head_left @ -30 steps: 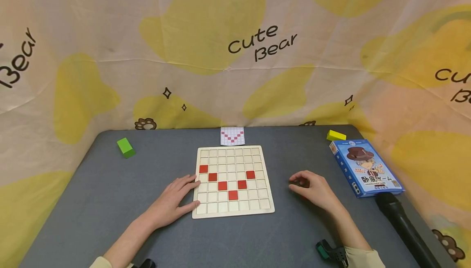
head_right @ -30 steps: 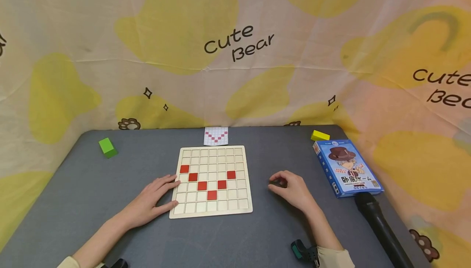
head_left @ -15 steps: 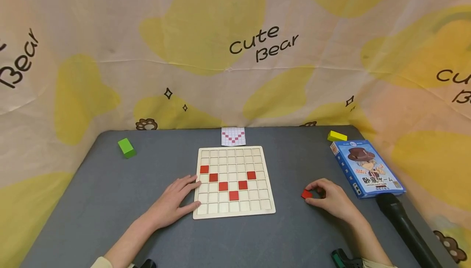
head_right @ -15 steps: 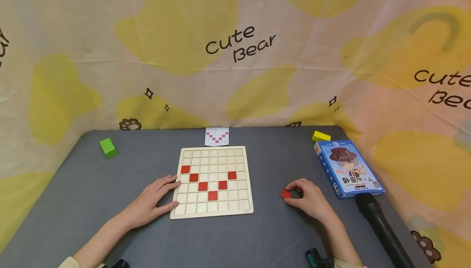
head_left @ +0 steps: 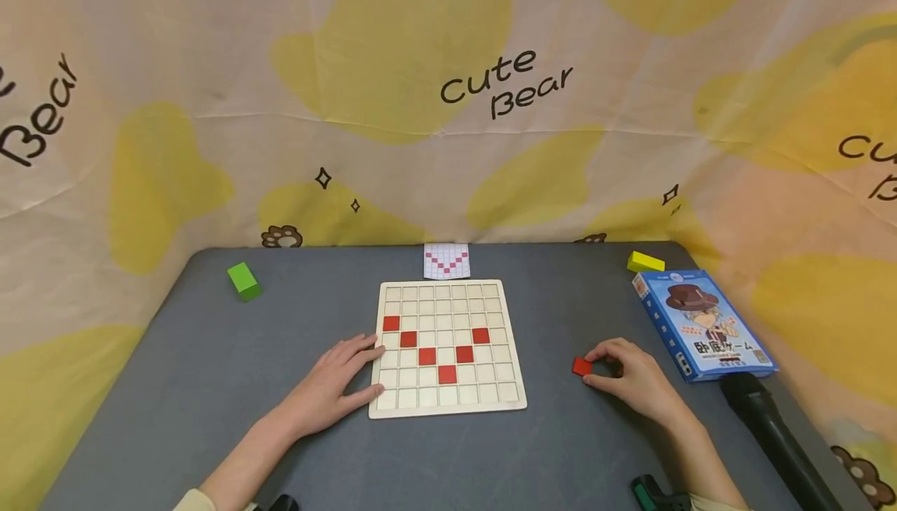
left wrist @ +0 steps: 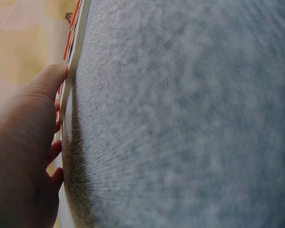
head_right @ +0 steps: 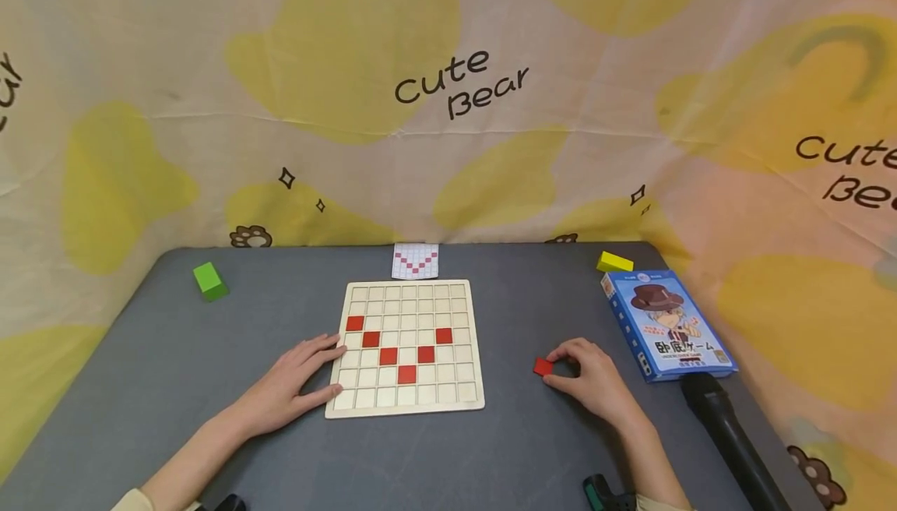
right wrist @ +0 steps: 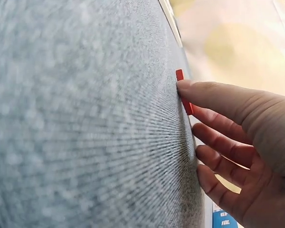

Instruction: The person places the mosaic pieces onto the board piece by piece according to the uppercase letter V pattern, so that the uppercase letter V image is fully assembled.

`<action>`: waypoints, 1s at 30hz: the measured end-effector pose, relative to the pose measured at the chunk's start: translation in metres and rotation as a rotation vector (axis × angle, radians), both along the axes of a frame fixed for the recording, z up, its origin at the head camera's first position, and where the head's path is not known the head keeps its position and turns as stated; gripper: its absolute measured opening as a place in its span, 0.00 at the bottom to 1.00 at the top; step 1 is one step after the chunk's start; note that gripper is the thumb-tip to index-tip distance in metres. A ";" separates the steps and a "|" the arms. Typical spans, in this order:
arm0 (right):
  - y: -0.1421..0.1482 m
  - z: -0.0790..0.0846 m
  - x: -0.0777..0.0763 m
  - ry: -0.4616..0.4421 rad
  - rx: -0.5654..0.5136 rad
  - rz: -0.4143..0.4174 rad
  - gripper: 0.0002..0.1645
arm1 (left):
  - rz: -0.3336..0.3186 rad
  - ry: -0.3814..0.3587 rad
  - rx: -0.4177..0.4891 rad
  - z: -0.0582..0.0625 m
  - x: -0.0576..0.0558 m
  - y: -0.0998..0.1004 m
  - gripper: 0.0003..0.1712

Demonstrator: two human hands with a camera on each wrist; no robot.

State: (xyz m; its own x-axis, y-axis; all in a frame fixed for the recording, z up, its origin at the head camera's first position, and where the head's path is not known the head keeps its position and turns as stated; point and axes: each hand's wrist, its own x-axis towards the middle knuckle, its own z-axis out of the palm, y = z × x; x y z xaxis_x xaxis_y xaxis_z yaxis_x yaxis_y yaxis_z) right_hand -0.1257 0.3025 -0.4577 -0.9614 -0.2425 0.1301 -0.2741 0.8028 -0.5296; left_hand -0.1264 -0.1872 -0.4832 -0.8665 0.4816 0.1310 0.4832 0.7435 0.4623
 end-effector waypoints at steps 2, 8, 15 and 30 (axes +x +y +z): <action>0.000 0.001 0.000 0.008 -0.009 0.001 0.14 | -0.001 0.002 0.002 0.001 0.000 0.000 0.36; -0.003 0.000 -0.003 0.020 -0.019 0.000 0.13 | 0.001 -0.008 -0.002 0.002 -0.001 0.001 0.36; -0.016 -0.003 -0.011 0.006 -0.050 0.013 0.13 | -0.002 -0.013 -0.008 0.001 0.000 0.000 0.36; -0.057 -0.002 -0.036 -0.004 -0.080 0.068 0.14 | -0.004 -0.002 -0.002 0.001 0.000 0.000 0.37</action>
